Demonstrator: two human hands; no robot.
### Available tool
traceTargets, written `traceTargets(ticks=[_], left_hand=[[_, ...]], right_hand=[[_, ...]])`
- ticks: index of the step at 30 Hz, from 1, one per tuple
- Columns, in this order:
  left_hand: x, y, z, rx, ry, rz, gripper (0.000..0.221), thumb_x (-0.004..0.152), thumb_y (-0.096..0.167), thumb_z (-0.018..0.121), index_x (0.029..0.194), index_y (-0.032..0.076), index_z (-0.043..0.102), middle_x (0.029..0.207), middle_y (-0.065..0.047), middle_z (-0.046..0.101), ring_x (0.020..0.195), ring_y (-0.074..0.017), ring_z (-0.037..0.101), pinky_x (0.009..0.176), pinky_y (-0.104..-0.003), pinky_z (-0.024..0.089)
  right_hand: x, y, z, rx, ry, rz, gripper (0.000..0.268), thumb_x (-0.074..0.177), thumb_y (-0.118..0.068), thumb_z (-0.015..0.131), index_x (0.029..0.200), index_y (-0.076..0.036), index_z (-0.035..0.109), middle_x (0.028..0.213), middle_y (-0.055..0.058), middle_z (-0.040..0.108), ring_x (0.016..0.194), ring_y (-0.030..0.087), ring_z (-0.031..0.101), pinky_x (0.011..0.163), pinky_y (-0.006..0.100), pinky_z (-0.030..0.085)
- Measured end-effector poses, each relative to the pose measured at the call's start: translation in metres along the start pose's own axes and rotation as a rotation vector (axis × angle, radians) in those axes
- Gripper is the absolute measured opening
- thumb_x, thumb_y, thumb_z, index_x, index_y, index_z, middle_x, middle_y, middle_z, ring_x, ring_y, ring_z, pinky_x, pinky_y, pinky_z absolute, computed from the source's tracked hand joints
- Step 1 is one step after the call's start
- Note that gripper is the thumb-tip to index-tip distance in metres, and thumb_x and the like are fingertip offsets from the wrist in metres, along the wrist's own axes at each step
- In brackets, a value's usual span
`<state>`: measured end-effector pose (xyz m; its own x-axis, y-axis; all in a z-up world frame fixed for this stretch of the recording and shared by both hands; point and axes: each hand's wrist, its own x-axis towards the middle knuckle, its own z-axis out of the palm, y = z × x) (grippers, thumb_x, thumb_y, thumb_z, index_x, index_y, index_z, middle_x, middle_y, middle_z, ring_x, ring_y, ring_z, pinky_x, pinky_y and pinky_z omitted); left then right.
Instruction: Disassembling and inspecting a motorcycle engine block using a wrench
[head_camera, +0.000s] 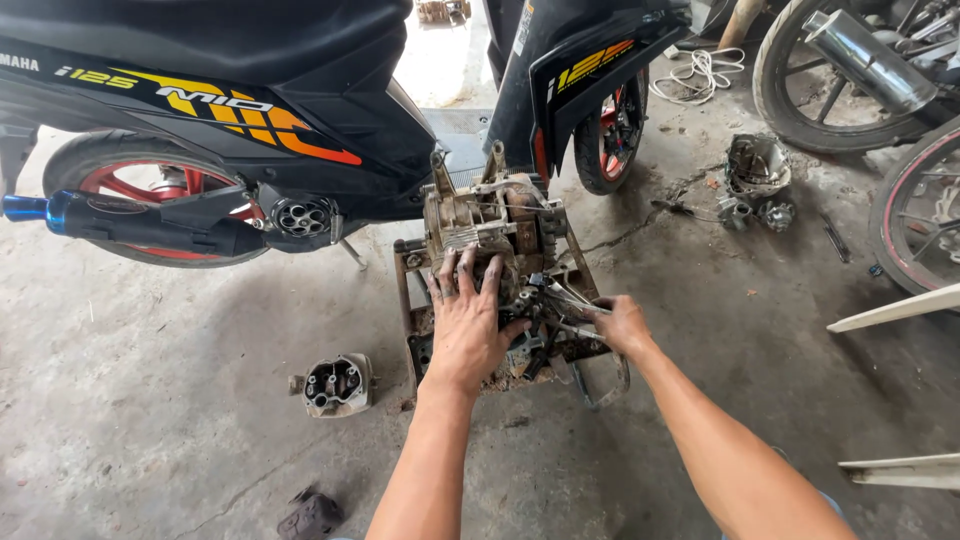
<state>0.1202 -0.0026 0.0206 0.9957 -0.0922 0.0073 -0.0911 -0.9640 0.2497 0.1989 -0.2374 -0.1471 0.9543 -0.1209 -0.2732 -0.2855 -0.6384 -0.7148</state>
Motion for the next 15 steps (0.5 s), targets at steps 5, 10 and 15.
traceTargets(ticks=[5,10,15], left_hand=[[-0.001,0.001,-0.002,0.006,-0.016,-0.001,0.095,0.087,0.059,0.071,0.162,0.014,0.032,0.167,-0.025,0.015,0.155,-0.046,0.001,0.122,-0.068,0.005],[-0.001,0.001,-0.005,-0.019,0.003,0.01,0.093,0.088,0.056,0.071,0.16,0.013,0.034,0.165,-0.026,0.017,0.155,-0.046,0.002,0.121,-0.068,0.006],[-0.001,0.002,-0.006,-0.008,-0.01,0.004,0.093,0.088,0.057,0.071,0.161,0.014,0.033,0.165,-0.024,0.019,0.155,-0.0448,0.004,0.122,-0.068,0.007]], right_hand=[[0.039,0.036,0.029,0.054,0.083,0.001,0.029,0.089,-0.033,0.07,0.114,-0.022,0.08,0.104,0.012,0.078,0.109,0.037,0.07,0.091,0.05,0.058],[0.005,-0.012,0.017,0.022,0.071,-0.126,0.029,0.092,-0.016,0.061,0.113,-0.01,0.08,0.098,0.021,0.078,0.103,0.047,0.071,0.083,0.056,0.06],[-0.006,-0.027,0.017,-0.278,0.15,-0.23,0.022,0.091,-0.02,0.068,0.104,-0.006,0.08,0.09,0.021,0.077,0.089,0.045,0.075,0.074,0.052,0.061]])
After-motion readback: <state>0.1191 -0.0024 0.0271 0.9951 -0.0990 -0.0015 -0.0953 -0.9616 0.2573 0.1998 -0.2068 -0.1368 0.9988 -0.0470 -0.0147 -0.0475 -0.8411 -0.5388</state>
